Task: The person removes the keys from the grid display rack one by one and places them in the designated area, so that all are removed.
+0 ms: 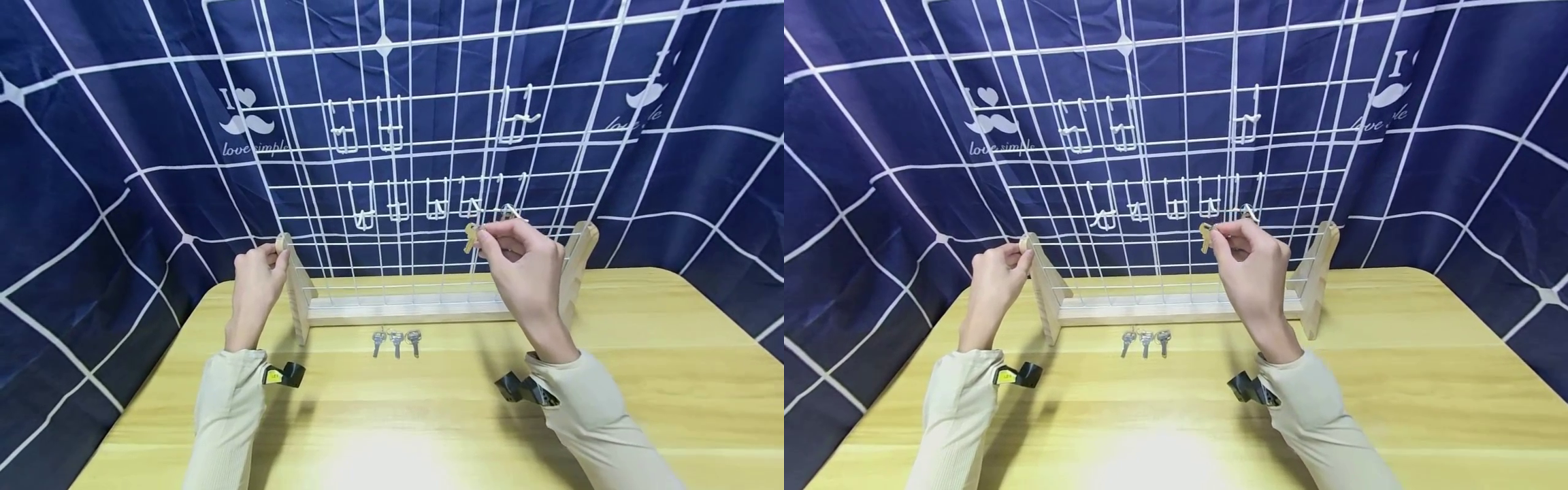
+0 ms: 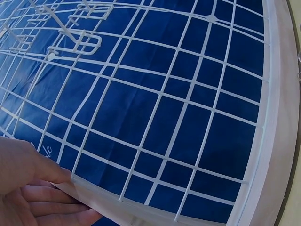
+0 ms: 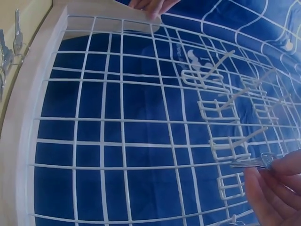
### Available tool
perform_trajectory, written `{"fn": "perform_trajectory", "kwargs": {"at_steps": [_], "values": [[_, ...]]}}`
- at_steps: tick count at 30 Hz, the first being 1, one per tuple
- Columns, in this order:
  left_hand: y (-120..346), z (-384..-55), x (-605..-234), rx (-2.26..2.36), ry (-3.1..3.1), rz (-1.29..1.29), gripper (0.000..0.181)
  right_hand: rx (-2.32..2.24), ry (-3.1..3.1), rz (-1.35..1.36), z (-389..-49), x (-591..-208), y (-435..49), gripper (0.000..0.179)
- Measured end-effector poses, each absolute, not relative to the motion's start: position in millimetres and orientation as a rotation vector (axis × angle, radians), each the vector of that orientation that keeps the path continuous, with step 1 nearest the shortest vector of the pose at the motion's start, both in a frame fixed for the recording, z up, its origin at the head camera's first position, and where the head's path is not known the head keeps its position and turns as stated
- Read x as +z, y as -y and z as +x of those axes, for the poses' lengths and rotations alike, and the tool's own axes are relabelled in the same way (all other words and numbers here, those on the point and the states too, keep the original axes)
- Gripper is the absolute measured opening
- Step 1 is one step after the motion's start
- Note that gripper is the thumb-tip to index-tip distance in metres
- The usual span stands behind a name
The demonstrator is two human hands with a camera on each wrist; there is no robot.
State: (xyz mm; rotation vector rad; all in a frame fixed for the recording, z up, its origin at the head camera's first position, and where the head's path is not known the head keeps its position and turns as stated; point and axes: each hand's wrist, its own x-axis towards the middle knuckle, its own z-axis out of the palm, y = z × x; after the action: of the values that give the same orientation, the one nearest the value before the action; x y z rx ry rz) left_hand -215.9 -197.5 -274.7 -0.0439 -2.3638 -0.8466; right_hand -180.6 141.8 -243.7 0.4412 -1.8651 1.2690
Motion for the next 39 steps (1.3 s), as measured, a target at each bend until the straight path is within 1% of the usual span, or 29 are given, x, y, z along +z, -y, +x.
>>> {"fn": "perform_trajectory", "kwargs": {"at_steps": [14, 25, 39], "values": [[196.7, -217.0, -271.6, -0.826, 2.351, -0.056, 0.026, 1.200, 1.859, 0.638, -170.7, -259.4, -149.2, 0.002], [198.4, -216.1, -270.3, -0.825, 2.362, -0.039, 0.025, 1.281, 1.951, 0.641, -175.7, -271.4, -148.6, 0.004], [197.8, -217.2, -273.5, -0.835, 2.391, -0.037, 0.026, 1.331, 2.005, 0.573, -178.2, -280.5, -146.6, 0.003]]}}
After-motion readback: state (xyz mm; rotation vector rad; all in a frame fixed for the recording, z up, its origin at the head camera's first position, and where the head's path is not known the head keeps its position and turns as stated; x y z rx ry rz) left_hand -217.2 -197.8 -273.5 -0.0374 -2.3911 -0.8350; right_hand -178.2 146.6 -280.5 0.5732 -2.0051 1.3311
